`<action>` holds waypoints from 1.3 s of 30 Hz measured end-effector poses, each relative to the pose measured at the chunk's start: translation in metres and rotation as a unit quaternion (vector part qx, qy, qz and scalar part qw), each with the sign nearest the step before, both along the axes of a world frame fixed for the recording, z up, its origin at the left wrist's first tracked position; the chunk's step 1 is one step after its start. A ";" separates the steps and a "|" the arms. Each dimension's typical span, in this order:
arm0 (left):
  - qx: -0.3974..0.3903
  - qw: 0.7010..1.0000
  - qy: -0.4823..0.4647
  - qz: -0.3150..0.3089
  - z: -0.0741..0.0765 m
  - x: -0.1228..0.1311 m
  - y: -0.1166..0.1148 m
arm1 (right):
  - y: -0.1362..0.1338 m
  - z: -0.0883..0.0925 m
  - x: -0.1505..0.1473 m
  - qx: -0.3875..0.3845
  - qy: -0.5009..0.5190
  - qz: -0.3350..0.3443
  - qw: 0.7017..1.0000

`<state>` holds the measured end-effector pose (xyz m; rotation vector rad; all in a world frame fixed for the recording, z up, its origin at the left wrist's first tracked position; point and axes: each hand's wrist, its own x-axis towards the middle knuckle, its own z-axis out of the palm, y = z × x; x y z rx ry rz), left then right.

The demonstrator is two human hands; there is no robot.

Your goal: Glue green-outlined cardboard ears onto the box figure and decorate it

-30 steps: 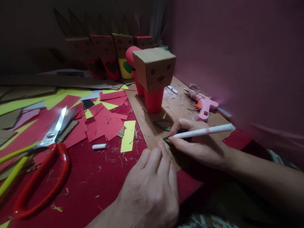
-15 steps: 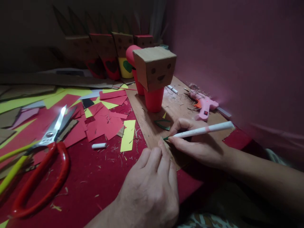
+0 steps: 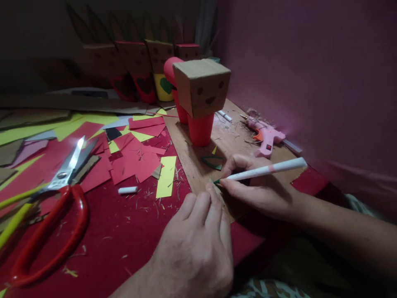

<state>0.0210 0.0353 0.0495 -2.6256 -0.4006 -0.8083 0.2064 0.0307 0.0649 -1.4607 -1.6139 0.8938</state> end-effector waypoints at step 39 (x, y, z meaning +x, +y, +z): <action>-0.013 1.000 -0.010 -0.011 0.003 0.002 0.001 | -0.001 0.004 -0.001 0.033 0.028 -0.027 0.999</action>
